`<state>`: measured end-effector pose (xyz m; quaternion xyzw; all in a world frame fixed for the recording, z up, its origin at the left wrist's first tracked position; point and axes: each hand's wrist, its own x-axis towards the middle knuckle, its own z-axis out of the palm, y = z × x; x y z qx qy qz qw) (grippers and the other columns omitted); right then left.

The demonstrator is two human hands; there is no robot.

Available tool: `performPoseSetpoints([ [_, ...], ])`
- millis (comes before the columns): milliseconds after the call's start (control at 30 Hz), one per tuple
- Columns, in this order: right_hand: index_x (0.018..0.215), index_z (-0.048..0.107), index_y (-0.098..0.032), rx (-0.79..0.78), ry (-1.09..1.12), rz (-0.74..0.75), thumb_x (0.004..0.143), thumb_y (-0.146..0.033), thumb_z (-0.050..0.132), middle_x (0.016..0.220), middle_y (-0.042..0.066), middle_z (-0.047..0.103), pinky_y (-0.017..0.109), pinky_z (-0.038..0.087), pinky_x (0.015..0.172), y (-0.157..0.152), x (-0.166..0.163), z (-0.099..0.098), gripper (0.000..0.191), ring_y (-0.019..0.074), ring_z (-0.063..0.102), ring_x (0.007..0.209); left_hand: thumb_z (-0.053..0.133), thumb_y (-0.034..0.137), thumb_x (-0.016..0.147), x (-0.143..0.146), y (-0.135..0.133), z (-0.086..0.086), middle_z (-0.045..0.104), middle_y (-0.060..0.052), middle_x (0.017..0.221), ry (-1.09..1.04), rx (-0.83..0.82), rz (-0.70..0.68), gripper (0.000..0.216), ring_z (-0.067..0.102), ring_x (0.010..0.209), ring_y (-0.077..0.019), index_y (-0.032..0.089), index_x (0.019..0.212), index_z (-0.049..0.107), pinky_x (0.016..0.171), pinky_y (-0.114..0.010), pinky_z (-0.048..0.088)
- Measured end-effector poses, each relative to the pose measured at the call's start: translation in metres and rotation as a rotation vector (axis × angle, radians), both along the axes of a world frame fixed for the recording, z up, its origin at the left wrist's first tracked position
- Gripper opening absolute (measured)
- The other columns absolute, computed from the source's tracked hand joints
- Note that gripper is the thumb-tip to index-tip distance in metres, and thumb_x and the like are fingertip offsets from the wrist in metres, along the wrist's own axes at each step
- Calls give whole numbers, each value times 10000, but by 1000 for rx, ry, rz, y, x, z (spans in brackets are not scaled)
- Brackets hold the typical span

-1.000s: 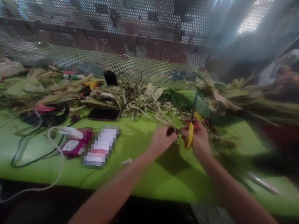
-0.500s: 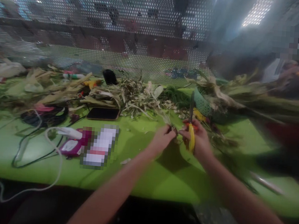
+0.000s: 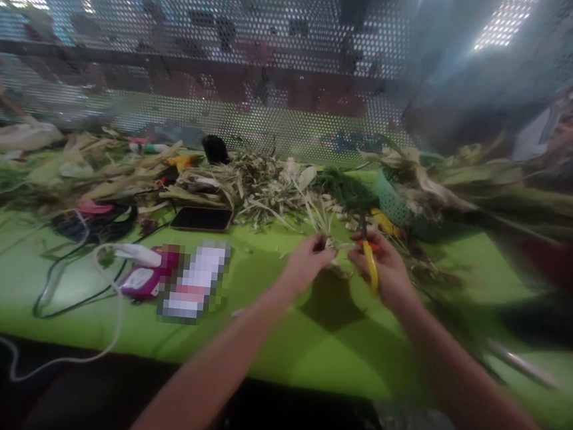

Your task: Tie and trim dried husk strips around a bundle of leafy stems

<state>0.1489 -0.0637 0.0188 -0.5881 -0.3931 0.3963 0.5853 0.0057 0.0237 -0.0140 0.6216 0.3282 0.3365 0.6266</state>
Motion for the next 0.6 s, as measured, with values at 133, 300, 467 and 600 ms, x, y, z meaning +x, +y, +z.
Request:
performPoseSetpoints([
  [133, 1024, 558, -248, -3, -167, 76, 657, -418, 808, 741, -41, 504, 218, 412, 521, -4, 13, 7, 476, 98, 464, 595, 632, 288, 732, -12, 13, 9, 533, 11, 702, -61, -44, 99, 129, 478, 681, -111, 172, 766, 584, 678, -263, 378],
  [300, 1101, 522, -238, -26, -539, 211, 701, -514, 742, 1025, 47, 603, 286, 489, 680, -11, 27, 15, 534, 184, 572, 806, 643, 293, 692, -23, 22, 20, 512, 18, 661, -125, -90, 185, 137, 464, 637, -101, 174, 711, 579, 643, -252, 387],
  [467, 1120, 605, -224, -149, -768, 424, 801, -559, 616, 1076, 79, 672, 345, 508, 766, -12, 33, 17, 463, 262, 631, 921, 654, 311, 690, -27, 25, 16, 524, 7, 680, -160, -104, 200, 151, 475, 660, -110, 175, 714, 592, 648, -256, 407],
  [600, 1139, 652, -221, -231, -822, 484, 780, -532, 658, 1063, 80, 702, 374, 513, 790, -9, 33, 15, 475, 277, 651, 928, 653, 317, 693, -28, 28, 13, 533, 7, 685, -146, -87, 184, 153, 472, 657, -109, 175, 721, 600, 644, -256, 398],
])
